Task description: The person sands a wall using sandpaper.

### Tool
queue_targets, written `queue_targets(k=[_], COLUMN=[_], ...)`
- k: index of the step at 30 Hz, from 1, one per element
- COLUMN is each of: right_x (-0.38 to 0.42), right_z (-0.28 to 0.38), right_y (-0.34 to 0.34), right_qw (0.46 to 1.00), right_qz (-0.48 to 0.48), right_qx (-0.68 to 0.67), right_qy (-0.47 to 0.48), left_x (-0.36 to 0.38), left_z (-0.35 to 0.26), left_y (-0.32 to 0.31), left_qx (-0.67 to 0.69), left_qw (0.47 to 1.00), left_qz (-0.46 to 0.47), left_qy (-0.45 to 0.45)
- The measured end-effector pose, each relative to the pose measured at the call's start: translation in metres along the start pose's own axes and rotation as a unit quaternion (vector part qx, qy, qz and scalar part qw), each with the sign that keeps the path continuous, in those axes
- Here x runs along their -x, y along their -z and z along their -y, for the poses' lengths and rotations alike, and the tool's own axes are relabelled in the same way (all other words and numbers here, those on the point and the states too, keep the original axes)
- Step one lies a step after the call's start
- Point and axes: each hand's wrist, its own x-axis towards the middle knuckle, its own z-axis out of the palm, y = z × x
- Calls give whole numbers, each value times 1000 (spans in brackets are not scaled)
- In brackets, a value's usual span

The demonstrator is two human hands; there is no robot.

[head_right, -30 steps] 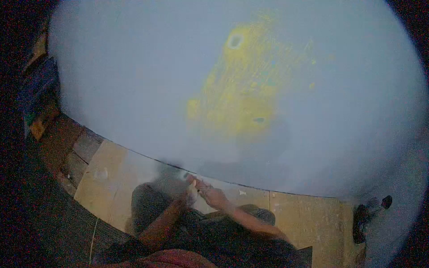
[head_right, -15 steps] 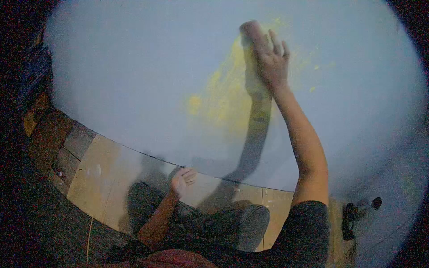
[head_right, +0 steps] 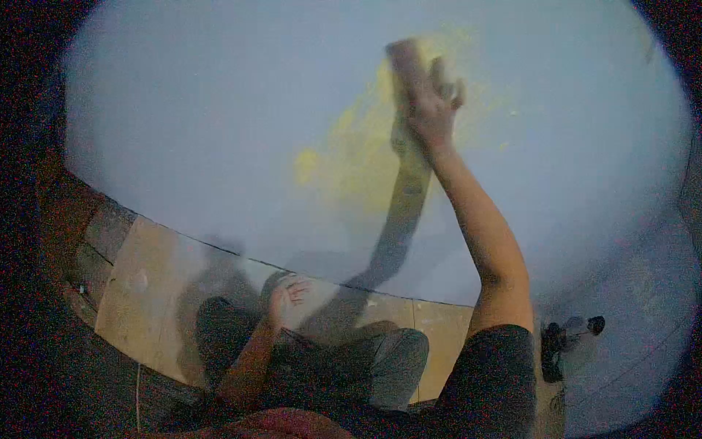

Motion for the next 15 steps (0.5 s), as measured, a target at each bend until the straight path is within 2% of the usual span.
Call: queue_targets(k=[1,2,4,5,6,7,8,9,12,13,14,15], right_x=[40,77,102,87,56,21,-7,-35,-40,-21,-1,35], right_z=[31,54,61,41,16,17,17,-25,-30,-11,13,44], right_y=[-13,-20,-27,-29,-20,10,45,27,26,-2,-29,-35], right_qw=[976,903,821,828,825,907,969,980,984,986,986,995], right_qz=[80,154,217,178,137,22,117,-118,-165,-162,-162,-61], right_qx=[10,17,-65,27,121,24,108,72,53,18,-20,-30], right_qy=[204,400,523,531,534,420,188,143,-41,-31,-23,77], left_x=[1,10,27,16,15,17,16,8,3,3,5,4], left_z=[-5,-8,-21,-9,-11,-11,-11,1,13,0,-1,1], left_y=[-3,-11,-21,-6,-3,-3,-4,6,6,-7,-3,-1], left_qx=[-30,-28,-31,-7,-22,-32,-42,-57,-30,-61,-78,-92], left_qw=[998,998,995,990,990,990,990,988,996,992,992,992], left_qz=[-33,-51,-89,-131,-126,-122,-116,-122,-82,-86,-81,-77], left_qy=[41,39,31,60,58,59,61,69,27,63,58,51])
